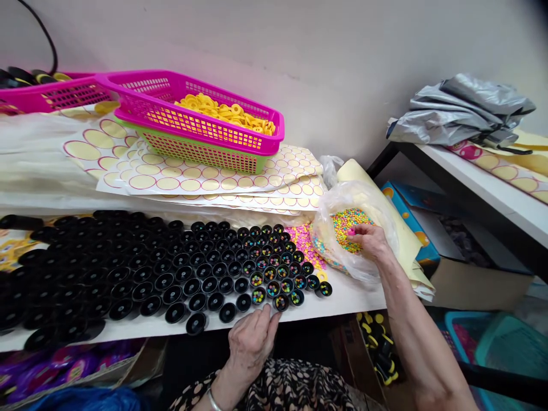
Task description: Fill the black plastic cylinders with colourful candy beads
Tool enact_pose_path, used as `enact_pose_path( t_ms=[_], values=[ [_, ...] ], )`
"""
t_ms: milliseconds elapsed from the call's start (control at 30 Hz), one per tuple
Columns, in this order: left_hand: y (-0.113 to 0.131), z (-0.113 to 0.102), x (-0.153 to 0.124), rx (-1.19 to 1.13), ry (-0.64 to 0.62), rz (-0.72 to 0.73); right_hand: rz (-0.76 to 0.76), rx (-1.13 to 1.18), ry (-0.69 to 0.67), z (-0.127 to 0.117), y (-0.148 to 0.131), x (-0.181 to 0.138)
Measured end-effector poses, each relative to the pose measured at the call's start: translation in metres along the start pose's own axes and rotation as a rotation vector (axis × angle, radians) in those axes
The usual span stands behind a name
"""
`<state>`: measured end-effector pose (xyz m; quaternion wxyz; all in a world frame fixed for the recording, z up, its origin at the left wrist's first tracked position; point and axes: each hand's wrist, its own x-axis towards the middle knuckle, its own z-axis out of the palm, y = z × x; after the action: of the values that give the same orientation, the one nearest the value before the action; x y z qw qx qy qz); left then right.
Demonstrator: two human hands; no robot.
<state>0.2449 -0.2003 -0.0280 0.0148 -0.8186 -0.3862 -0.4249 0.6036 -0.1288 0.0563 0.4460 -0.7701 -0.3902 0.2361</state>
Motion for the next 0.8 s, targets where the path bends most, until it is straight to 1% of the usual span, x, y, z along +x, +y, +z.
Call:
enact_pose_path(
  t_ms=[133, 200, 300, 433, 533, 600, 700, 733, 800],
  values=[
    [0.0, 0.0, 0.001, -0.012, -0.008, -0.003, -0.03, 0.103, -0.019, 0.001, -0.013, -0.013],
    [0.001, -0.001, 0.0, -0.015, -0.011, -0.012, -0.047, 0.206, -0.061, 0.005, -0.02, -0.024],
    [0.004, -0.003, -0.001, -0.028, -0.049, -0.038, -0.069, 0.347, -0.197, 0.02, -0.037, -0.047],
    [0.007, -0.005, -0.004, -0.006, -0.109, -0.062, -0.109, 0.371, -0.443, 0.058, -0.065, -0.08],
    [0.007, -0.005, -0.005, 0.017, -0.129, -0.076, -0.229, 0.213, -0.663, 0.092, -0.082, -0.1],
    [0.008, -0.006, -0.004, 0.013, -0.144, -0.081, -0.394, 0.035, -0.737, 0.11, -0.09, -0.108],
    [0.008, -0.008, -0.003, 0.0, -0.154, -0.079, -0.718, -0.276, -0.74, 0.128, -0.096, -0.117],
    [0.008, -0.009, -0.003, -0.004, -0.154, -0.08, -0.804, -0.385, -0.733, 0.132, -0.097, -0.119],
    [0.008, -0.01, -0.003, -0.004, -0.159, -0.082, -0.903, -0.569, -0.726, 0.136, -0.1, -0.122]
  ],
)
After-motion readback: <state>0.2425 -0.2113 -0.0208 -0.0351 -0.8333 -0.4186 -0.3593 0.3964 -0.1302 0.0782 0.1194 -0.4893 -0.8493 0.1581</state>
